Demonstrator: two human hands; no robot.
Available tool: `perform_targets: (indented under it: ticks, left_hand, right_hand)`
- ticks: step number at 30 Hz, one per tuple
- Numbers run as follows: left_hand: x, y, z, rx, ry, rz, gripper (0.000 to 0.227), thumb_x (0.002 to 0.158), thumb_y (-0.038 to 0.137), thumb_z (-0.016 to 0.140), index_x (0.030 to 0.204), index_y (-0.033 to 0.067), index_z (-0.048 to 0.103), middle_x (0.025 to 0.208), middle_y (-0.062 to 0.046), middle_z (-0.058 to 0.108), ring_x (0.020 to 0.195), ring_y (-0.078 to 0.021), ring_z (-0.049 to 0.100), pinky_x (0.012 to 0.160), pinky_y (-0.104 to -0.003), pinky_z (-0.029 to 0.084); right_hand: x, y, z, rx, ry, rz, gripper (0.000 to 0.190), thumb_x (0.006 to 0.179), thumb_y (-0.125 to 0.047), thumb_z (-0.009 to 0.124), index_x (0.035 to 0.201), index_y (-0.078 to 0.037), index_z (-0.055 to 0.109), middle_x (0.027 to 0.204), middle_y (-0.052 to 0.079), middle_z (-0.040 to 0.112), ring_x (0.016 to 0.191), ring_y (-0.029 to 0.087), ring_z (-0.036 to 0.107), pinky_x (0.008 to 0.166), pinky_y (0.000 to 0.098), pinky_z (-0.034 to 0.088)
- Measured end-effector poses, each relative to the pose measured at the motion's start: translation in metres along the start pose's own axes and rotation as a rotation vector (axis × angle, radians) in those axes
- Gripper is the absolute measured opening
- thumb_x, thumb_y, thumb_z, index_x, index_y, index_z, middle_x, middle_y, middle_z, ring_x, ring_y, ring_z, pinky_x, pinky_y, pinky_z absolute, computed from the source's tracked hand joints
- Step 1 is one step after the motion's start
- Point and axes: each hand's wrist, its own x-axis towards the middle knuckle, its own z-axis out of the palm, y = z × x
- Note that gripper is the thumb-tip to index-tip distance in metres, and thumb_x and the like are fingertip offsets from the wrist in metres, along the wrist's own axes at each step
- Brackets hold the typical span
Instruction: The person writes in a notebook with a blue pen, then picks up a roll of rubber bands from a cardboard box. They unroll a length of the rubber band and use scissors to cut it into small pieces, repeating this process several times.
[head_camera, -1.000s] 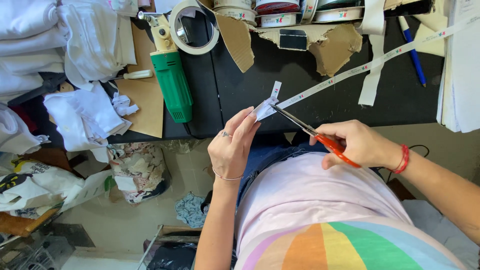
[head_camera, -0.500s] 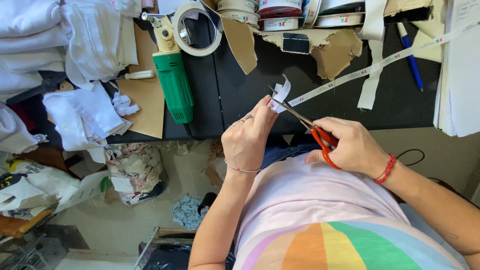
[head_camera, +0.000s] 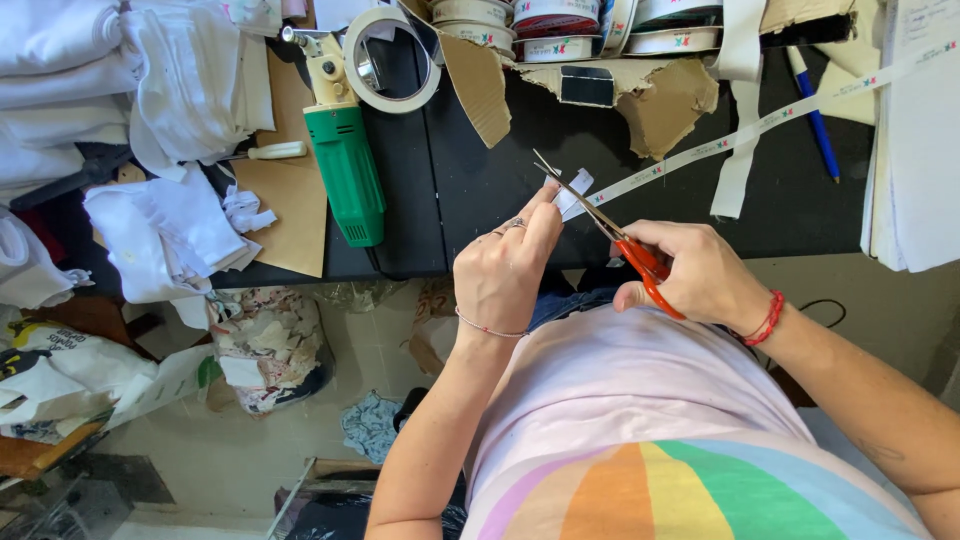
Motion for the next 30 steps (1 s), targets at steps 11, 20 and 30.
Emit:
perform_targets:
  ticks: [11, 20, 30]
  left_hand:
    - [0.002, 0.002, 0.001, -0.009, -0.02, 0.002, 0.016, 0.087, 0.019, 0.044, 0.072, 0.0176, 0.045, 0.073, 0.007, 0.065, 0.044, -0.0106, 0.056, 0.049, -0.019, 0.047]
    - [-0.001, -0.002, -0.001, 0.049, -0.017, 0.006, 0.015, 0.086, 0.024, 0.047, 0.072, 0.0196, 0.045, 0.053, 0.005, 0.054, 0.042, -0.0103, 0.054, 0.048, -0.019, 0.047]
    - [-0.021, -0.01, -0.011, -0.688, -0.125, -0.485, 0.022, 0.072, 0.025, 0.07, 0.084, 0.0206, 0.052, 0.08, 0.007, 0.066, 0.067, -0.0134, 0.064, 0.059, -0.021, 0.05]
  right_hand:
    - [-0.003, -0.003, -0.001, 0.01, 0.011, 0.056, 0.052, 0.044, -0.046, 0.08, 0.08, -0.012, 0.064, 0.048, 0.004, 0.044, 0.044, 0.012, 0.041, 0.045, 0.0245, 0.035]
    - [-0.004, -0.001, -0.001, 0.015, 0.018, 0.081, 0.045, 0.046, -0.041, 0.081, 0.076, -0.012, 0.065, 0.045, 0.003, 0.045, 0.041, 0.011, 0.038, 0.043, 0.0243, 0.034]
    - [-0.001, 0.028, -0.009, -0.804, -0.026, -0.195, 0.045, 0.071, -0.02, 0.062, 0.113, -0.009, 0.052, 0.079, 0.007, 0.06, 0.073, 0.023, 0.061, 0.065, 0.032, 0.051]
